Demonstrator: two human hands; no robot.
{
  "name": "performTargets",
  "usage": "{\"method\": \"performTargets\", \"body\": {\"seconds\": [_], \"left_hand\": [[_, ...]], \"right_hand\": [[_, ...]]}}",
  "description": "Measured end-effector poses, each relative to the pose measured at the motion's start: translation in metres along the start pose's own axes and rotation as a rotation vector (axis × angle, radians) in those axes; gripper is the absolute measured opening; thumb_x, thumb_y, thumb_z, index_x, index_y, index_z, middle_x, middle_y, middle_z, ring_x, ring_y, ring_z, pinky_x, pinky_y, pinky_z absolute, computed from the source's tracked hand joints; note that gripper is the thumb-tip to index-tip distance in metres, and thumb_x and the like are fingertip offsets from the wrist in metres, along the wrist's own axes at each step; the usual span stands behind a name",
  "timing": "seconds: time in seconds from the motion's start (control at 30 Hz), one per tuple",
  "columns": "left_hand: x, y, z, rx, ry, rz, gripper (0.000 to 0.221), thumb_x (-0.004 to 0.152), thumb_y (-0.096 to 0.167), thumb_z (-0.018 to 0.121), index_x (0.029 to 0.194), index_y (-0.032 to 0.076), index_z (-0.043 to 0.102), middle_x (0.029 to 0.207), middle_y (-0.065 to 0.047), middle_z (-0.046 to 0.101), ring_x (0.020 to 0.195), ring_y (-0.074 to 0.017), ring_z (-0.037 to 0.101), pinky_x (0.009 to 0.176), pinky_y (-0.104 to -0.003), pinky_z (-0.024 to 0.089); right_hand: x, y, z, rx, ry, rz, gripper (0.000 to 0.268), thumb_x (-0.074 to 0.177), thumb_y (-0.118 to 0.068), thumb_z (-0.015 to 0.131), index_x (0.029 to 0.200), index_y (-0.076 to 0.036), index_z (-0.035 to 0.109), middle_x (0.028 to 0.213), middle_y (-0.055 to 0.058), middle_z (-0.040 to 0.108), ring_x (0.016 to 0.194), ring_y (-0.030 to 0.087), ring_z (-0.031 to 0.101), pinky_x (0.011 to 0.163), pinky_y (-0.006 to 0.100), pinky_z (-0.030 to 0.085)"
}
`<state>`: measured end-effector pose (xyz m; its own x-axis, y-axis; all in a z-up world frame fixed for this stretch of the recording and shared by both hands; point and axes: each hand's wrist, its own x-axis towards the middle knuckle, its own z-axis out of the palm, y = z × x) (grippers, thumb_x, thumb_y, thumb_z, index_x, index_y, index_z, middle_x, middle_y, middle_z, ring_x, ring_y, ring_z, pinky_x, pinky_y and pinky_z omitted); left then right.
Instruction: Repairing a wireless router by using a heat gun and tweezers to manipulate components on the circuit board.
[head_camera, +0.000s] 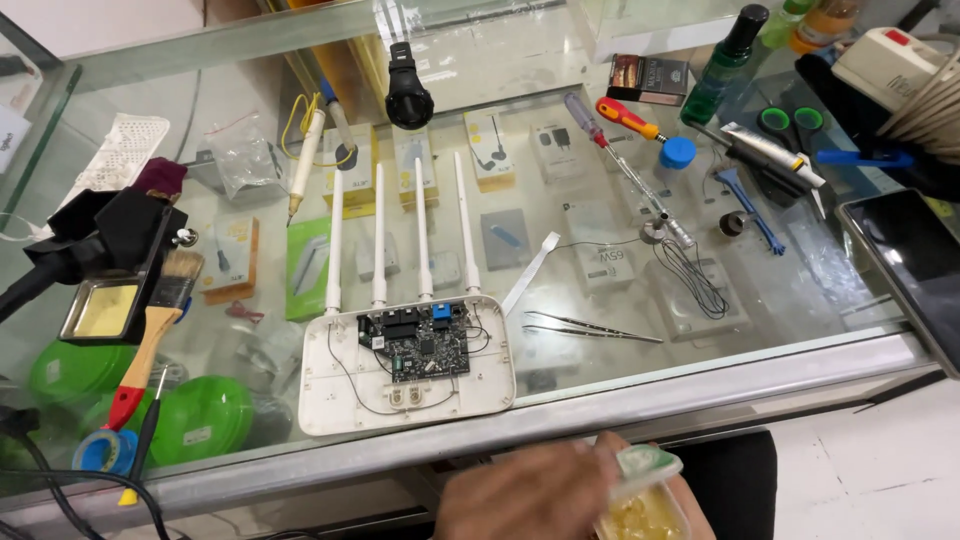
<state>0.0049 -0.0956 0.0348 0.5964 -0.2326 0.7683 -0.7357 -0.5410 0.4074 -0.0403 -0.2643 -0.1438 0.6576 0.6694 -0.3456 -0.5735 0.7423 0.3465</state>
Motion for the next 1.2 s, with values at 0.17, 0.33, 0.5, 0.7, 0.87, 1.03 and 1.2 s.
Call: {"method": "performTargets", "body": {"seconds": [0.17,0.33,0.5,0.7,0.87,1.03,1.2], "left_hand": [[0.053,-0.055,0.009,-0.033,-0.154,-0.207,0.016,0.099,0.014,0.06,0.098,0.008,0.074,0.095,-0.007,0.077,0.078,-0.0231,0.074,0.07,-0.037,0.056],[0.113,-0.149,0.06,0.398,-0.495,-0.408,0.024,0.103,0.017,0.052,0.092,0.008,0.072,0.093,-0.011,0.067,0.089,-0.0371,0.06,0.062,-0.054,0.05],[0.117,-0.17,0.079,0.653,-0.606,-0.344,0.031,0.077,-0.016,0.051,0.077,0.01,0.066,0.086,-0.008,0.062,0.088,-0.0337,0.058,0.051,-0.049,0.051],[0.095,-0.12,0.071,0.627,-0.91,-0.329,0.03,0.097,0.038,0.066,0.097,0.01,0.077,0.091,-0.014,0.074,0.087,-0.0395,0.069,0.067,-0.052,0.055],[0.082,-0.128,0.095,0.765,-0.925,-0.158,0.034,0.062,-0.009,0.072,0.07,0.023,0.066,0.069,0.003,0.064,0.065,-0.0239,0.066,0.048,-0.034,0.048],[0.092,-0.117,0.108,0.801,-0.992,-0.195,0.033,0.063,-0.002,0.077,0.081,0.025,0.071,0.078,0.005,0.069,0.075,-0.0251,0.071,0.053,-0.034,0.054],[0.113,-0.129,0.102,0.786,-0.9,-0.216,0.031,0.068,-0.011,0.064,0.087,0.013,0.07,0.083,-0.006,0.07,0.077,-0.0313,0.07,0.055,-0.041,0.057]], "right_hand": [[0.0,0.017,0.045,-0.622,-0.376,-0.371,0.059,0.097,-0.059,0.058,0.107,0.0,0.053,0.088,0.026,0.052,0.057,0.026,0.047,0.052,0.032,0.041],[-0.002,0.015,0.032,-0.619,-0.426,-0.376,0.055,0.099,-0.058,0.056,0.109,-0.003,0.052,0.089,0.026,0.053,0.057,0.026,0.048,0.051,0.033,0.042],[-0.009,-0.002,0.019,-0.666,-0.486,-0.414,0.055,0.102,-0.056,0.054,0.111,-0.002,0.053,0.089,0.027,0.053,0.061,0.028,0.049,0.054,0.035,0.042],[-0.009,-0.02,0.006,-0.671,-0.512,-0.411,0.058,0.101,-0.06,0.058,0.114,-0.004,0.053,0.092,0.027,0.052,0.067,0.031,0.052,0.059,0.037,0.045],[-0.007,-0.013,0.008,-0.648,-0.458,-0.41,0.058,0.098,-0.061,0.059,0.111,-0.004,0.054,0.089,0.027,0.053,0.061,0.029,0.049,0.052,0.036,0.041],[-0.015,-0.008,0.011,-0.651,-0.446,-0.446,0.056,0.1,-0.059,0.056,0.111,-0.004,0.053,0.089,0.027,0.053,0.06,0.029,0.049,0.053,0.036,0.043],[-0.019,-0.005,0.011,-0.635,-0.454,-0.473,0.057,0.1,-0.058,0.055,0.112,-0.003,0.053,0.089,0.028,0.052,0.064,0.028,0.049,0.053,0.034,0.043]]}}
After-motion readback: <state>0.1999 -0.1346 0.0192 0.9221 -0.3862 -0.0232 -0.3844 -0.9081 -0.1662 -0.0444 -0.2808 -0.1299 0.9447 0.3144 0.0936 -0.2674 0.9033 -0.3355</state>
